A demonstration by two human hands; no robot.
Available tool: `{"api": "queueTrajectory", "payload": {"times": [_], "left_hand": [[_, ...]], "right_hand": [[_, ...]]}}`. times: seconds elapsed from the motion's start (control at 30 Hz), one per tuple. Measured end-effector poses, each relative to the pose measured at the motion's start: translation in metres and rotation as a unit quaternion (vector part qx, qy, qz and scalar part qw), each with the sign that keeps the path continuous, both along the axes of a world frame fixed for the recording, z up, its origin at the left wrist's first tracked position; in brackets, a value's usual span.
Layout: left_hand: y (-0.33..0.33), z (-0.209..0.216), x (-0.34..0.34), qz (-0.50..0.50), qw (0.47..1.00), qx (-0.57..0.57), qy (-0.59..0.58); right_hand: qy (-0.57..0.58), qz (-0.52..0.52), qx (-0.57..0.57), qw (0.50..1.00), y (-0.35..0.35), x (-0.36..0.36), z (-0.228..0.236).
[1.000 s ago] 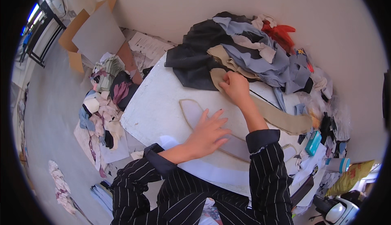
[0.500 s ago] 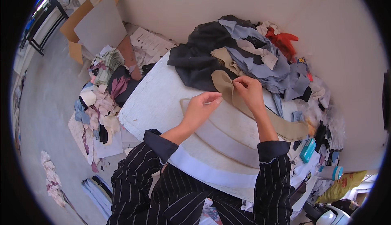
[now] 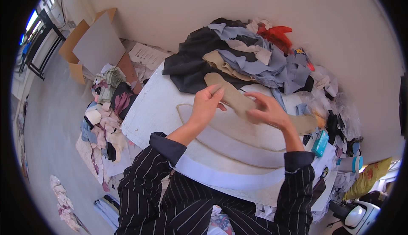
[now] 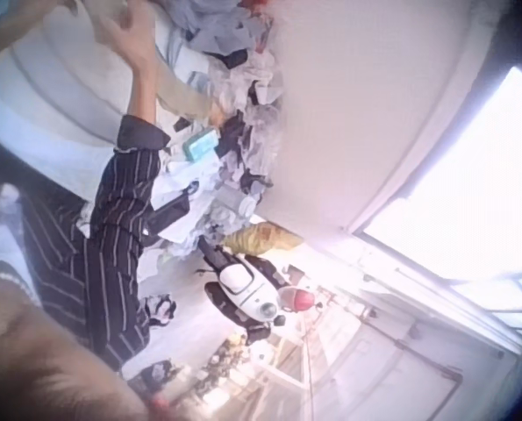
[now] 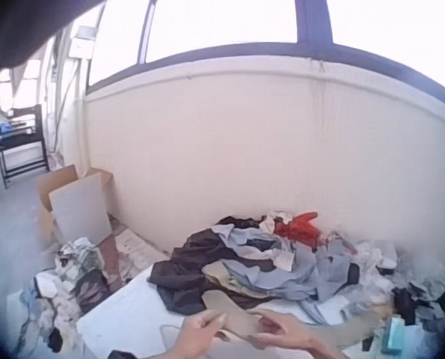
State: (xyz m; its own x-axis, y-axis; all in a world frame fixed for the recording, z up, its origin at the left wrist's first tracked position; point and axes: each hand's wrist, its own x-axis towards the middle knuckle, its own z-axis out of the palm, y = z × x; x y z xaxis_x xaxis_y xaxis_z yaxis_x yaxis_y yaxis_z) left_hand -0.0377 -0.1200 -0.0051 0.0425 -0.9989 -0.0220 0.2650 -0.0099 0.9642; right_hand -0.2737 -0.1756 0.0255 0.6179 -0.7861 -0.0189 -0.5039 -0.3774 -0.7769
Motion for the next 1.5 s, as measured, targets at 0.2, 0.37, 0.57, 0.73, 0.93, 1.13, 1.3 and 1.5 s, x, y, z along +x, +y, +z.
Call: {"api": "queueTrajectory", "payload": {"times": [0.2,0.37,0.57,0.73,0.93,1.13,1.3,1.5], "left_hand": [[0.000,0.002,-0.022,-0.009,0.999,-0.014,0.040],[0.055,0.013,0.004,-0.036,0.996,0.061,0.050],[0.101,-0.025,0.060,0.030,0.987,0.149,-0.058],[0.083,-0.025,0.077,0.083,0.974,0.126,-0.170],[0.057,-0.040,0.083,0.129,0.950,0.089,-0.270],[0.049,-0.053,0.088,0.148,0.912,0.073,-0.376],[0.048,-0.061,0.091,0.168,0.885,0.045,-0.432],[0.053,-0.022,0.068,0.146,0.777,0.055,-0.609]], "right_hand": [[0.031,-0.186,0.080,0.979,0.053,-0.164,0.034],[-0.080,-0.215,0.243,0.943,0.153,-0.138,0.071],[-0.089,-0.191,0.348,0.913,0.198,-0.077,0.006],[-0.105,-0.179,0.333,0.920,0.180,-0.052,-0.004],[-0.054,-0.175,0.297,0.937,0.159,-0.040,-0.010],[-0.039,-0.167,0.286,0.943,0.148,-0.041,-0.022],[-0.029,-0.155,0.250,0.955,0.146,-0.041,-0.028],[-0.014,-0.147,0.224,0.963,0.140,-0.040,-0.019]]}}
